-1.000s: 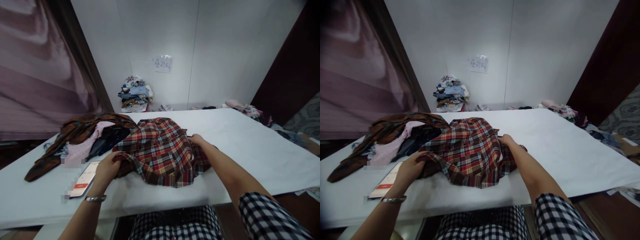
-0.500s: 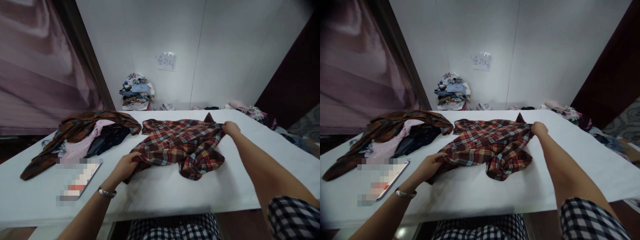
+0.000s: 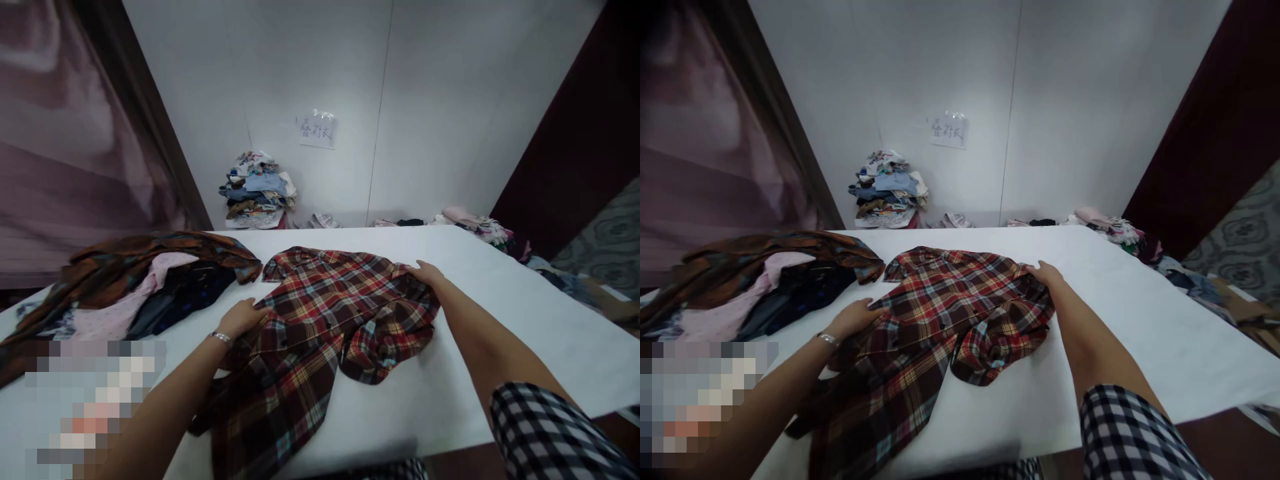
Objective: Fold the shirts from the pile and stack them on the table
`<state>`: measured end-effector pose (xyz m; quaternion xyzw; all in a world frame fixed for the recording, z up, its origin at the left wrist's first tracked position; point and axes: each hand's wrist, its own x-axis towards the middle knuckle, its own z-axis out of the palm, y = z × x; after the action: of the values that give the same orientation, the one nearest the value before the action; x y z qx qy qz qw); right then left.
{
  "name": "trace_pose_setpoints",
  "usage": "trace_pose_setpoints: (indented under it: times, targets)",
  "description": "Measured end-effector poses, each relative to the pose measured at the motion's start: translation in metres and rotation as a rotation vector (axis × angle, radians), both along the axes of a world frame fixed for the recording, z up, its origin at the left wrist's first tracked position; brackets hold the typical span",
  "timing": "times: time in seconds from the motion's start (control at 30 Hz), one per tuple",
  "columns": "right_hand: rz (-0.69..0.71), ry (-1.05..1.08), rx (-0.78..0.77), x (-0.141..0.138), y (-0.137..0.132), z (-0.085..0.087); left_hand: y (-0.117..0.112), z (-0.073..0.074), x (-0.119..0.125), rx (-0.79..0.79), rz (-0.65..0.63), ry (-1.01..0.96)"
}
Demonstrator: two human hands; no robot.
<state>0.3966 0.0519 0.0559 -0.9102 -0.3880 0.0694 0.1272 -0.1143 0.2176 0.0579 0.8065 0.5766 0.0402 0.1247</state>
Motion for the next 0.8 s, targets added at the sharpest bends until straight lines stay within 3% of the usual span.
trace_pose_setpoints:
  times: [0.07,0.13,0.23,0.33,0.43,0.5,0.57,0.67,0.73,0.8]
  targets:
    - [0.041,0.048,0.011,-0.002,0.008,-0.007,0.001,-0.003,0.01,-0.082,-0.08,0.021]
    - [0.073,0.075,0.035,-0.001,0.012,-0.008,0.006,0.008,0.017,-0.07,-0.116,0.022]
    - [0.027,0.029,0.109,0.012,0.013,0.006,0.027,0.052,0.028,0.164,-0.057,0.062]
    - [-0.143,-0.041,0.293,0.028,0.014,0.031,0.058,0.104,0.051,0.375,0.018,0.078]
    - [-0.244,-0.035,0.497,0.033,0.013,0.049,0.075,0.128,0.083,0.47,-0.003,-0.004]
    - [-0.189,-0.043,0.561,0.027,0.004,0.052,0.068,0.123,0.1,0.498,-0.11,-0.089]
    - [-0.083,-0.012,0.597,0.011,-0.016,0.047,0.041,0.107,0.106,0.477,-0.286,-0.153]
    - [0.197,0.295,0.571,-0.033,-0.068,0.028,-0.029,0.073,0.086,0.336,-0.543,-0.177]
    - [0.461,0.494,0.412,-0.071,-0.109,0.012,-0.084,0.049,0.059,0.19,-0.644,-0.154]
    - [0.697,0.474,0.269,-0.109,-0.141,-0.003,-0.135,0.029,0.033,0.068,-0.68,-0.152]
